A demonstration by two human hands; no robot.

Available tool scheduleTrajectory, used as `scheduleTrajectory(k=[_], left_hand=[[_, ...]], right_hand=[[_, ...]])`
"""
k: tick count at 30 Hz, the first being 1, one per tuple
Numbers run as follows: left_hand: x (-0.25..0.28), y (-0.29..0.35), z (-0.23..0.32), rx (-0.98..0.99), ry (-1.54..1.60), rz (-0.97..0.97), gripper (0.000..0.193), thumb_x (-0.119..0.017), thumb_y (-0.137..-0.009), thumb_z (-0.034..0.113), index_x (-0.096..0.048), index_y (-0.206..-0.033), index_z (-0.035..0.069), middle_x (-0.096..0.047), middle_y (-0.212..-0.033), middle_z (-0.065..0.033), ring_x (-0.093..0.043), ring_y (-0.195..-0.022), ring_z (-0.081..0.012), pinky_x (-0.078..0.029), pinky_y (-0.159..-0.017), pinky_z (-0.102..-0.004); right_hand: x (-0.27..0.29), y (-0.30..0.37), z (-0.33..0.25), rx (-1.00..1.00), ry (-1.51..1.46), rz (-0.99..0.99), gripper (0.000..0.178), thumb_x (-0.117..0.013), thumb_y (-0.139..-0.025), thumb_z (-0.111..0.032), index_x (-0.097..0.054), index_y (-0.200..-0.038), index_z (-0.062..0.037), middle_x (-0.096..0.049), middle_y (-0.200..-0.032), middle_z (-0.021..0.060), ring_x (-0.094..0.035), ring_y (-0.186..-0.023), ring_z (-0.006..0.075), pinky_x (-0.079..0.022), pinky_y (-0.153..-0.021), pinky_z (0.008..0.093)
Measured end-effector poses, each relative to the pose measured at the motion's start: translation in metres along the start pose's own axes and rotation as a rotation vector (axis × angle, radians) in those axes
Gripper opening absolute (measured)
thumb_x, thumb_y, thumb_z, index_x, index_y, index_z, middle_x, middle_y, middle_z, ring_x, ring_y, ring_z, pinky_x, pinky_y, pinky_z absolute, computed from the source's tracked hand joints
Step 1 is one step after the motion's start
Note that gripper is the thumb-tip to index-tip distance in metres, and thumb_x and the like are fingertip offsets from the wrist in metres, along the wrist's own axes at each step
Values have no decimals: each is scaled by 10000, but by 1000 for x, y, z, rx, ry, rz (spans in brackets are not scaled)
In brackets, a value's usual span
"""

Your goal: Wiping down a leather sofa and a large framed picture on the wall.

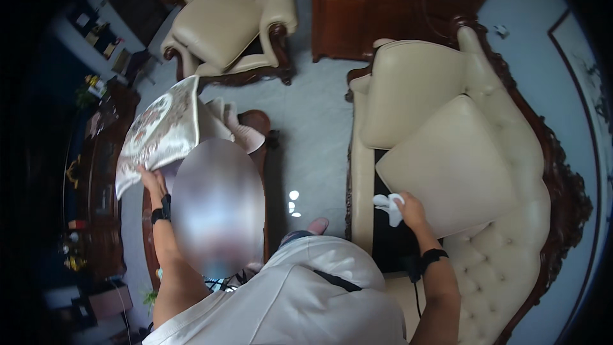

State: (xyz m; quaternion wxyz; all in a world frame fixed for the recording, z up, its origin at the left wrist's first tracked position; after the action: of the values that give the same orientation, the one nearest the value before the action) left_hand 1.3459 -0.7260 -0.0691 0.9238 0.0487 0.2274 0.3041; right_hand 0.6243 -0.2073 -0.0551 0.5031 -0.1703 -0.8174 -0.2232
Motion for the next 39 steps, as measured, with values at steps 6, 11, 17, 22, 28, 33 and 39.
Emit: scheduleTrajectory(k=[6,11,17,22,28,33,39], left_hand=[[-34,43,55,-99,412,-187,463,-444,-1028,302,-456,-1339,-40,-516,-1360,-172,-516,-1226,-265,-384,-1104,-388],[49,55,35,-1,242,-79,509,-440,-1021,370,-451,-1355,-14,-510,-1365,-166,-498,-1251,-284,-402,-1084,-428],[101,49,-51,470,93,-2,429,-406,-1019,379,-537,-1257,47,-588,-1266,-131,-592,-1119,-309,-475,-976,-502],[78,49,-56,429,62,98,409,-425,-1018,335,-542,-1247,17,-589,-1256,-143,-599,-1097,-299,-486,-965,-458],[35,73,-39,231,-239,484,842,-717,-800,363,-280,-1416,-9,-550,-1260,-214,-610,-1049,-311,-485,-956,-403],[51,81,0,-47,-1034,618,1155,-795,-656,506,-149,-1529,114,-129,-1535,-275,-196,-1399,-458,-299,-1104,-529],[-28,73,-24,-331,-1613,-181,1112,-751,-651,651,-122,-1530,390,-5,-1588,-240,-10,-1434,-517,-211,-1068,-694]], right_hand=[[2,-8,-2,39,-42,-6,255,-582,-929,-264,-597,-955,-11,-637,-908,237,-613,-862,436,-480,-753,483],[-9,-25,-34,145,-34,-55,250,-579,-932,-264,-585,-947,-14,-637,-915,232,-607,-869,440,-474,-757,490],[-20,-47,-77,309,3,-120,242,-575,-933,-264,-585,-933,-22,-642,-910,215,-611,-857,424,-475,-746,487],[-18,-44,-104,345,-27,-159,248,-577,-931,-267,-592,-929,-20,-645,-911,207,-617,-852,413,-477,-748,476],[-10,-41,-114,320,-62,-85,245,-575,-935,-270,-594,-946,-25,-640,-923,207,-609,-877,410,-474,-752,467],[-6,-56,-164,384,-165,-81,252,-578,-935,-277,-592,-964,-28,-632,-931,200,-604,-875,406,-473,-741,464],[-4,-62,-169,438,-229,-79,256,-581,-934,-281,-582,-982,-30,-629,-923,197,-603,-859,404,-472,-736,465]])
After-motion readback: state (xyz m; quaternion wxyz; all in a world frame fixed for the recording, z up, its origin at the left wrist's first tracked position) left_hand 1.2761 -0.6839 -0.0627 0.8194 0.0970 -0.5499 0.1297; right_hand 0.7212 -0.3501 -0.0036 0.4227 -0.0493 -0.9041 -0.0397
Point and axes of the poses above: each hand's wrist, its own y-axis away from the middle knuckle, its own x-axis out of the back of the hand, z = x × y, the point moved 6 cm from there along -y, towards the middle knuckle
